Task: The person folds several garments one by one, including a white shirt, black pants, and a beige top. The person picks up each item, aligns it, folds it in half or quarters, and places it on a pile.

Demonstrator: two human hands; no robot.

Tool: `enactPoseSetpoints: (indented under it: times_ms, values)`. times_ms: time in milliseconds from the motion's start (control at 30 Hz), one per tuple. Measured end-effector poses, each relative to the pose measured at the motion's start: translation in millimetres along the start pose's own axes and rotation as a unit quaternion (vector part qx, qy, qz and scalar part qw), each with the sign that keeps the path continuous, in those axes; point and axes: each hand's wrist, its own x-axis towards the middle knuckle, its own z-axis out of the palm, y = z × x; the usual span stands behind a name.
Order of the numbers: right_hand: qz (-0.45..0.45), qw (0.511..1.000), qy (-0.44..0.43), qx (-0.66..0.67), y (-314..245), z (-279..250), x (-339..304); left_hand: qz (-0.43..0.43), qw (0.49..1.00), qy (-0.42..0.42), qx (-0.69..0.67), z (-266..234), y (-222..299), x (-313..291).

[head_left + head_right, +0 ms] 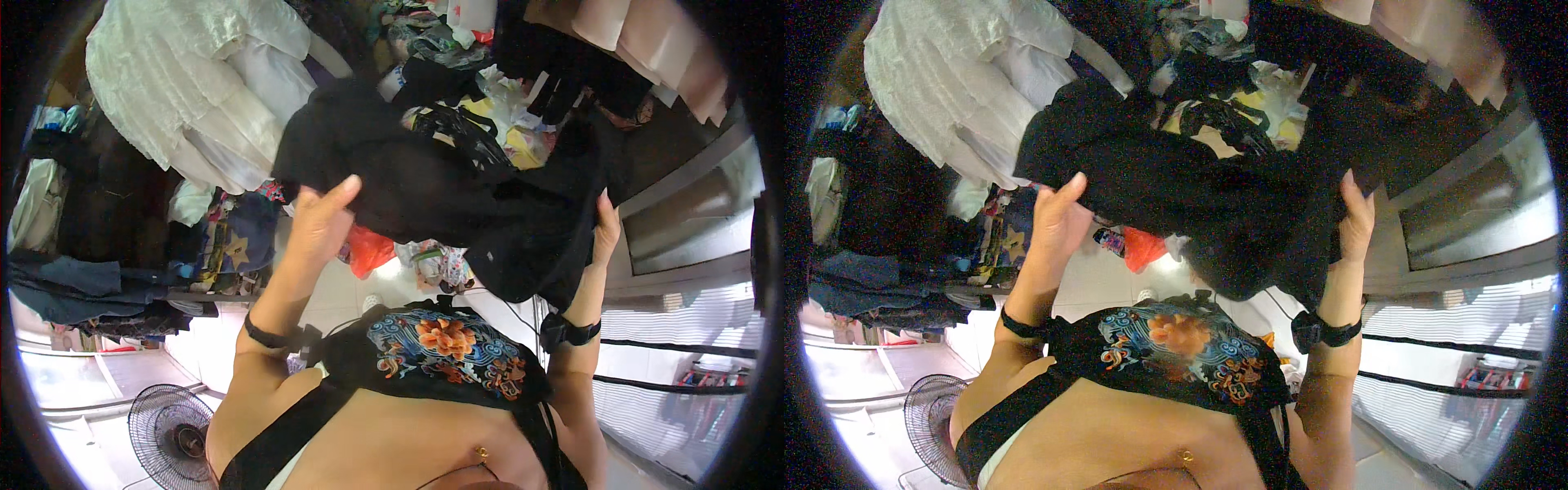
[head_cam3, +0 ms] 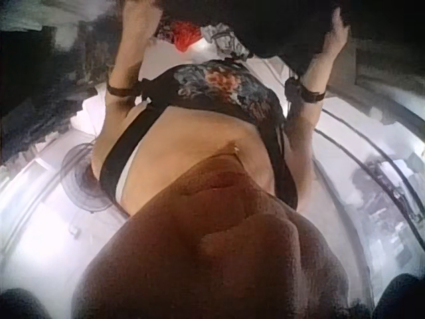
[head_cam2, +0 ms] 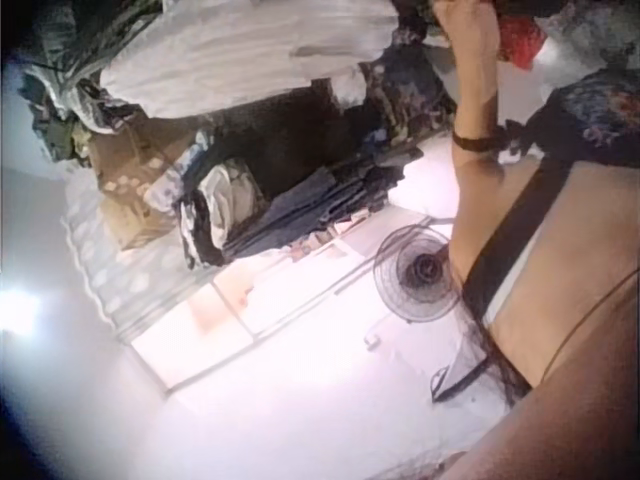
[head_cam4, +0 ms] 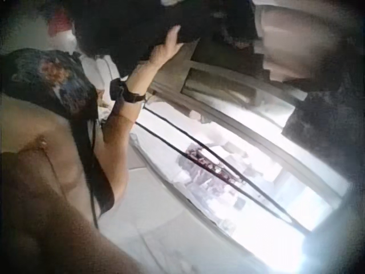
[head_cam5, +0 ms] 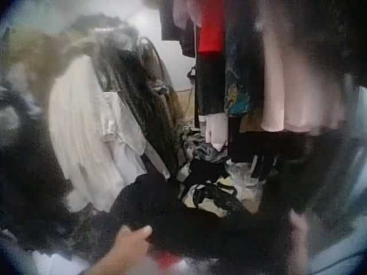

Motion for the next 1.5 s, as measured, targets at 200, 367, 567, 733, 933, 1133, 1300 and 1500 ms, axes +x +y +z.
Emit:
enactPoseSetpoints:
  times_ms: [200,367,567,733,933,1133,1300,1500]
  values:
    - [-0.067,0.989,-0.071,-0.114,-1,19,-8,-0.133,0.918,-0.114,0.355,-49,41,-19]
    - [-0.034,0.976,-0.185,-0.106,53,114,-22,-0.034,0.713,-0.176,0.678,-81,68,-46]
    - [0.051,0.968,-0.241,-0.047,86,212,-41,-0.144,0.883,-0.325,0.306,-102,11,6]
    - [0.106,0.965,-0.242,-0.013,86,238,-43,-0.264,0.871,-0.251,0.329,-119,28,26]
    - [0.134,0.969,-0.207,-0.011,66,236,-57,-0.108,0.892,-0.236,0.371,-151,-33,50]
    - [0.097,0.971,-0.169,-0.14,32,213,-47,0.263,0.749,-0.084,0.602,-181,-56,92]
    - [-0.061,0.776,-0.102,-0.619,13,196,-40,0.084,0.803,-0.078,0.585,-150,85,104]
    - [-0.117,0.616,0.001,-0.779,35,147,-24,0.033,0.887,-0.225,0.401,-131,149,132]
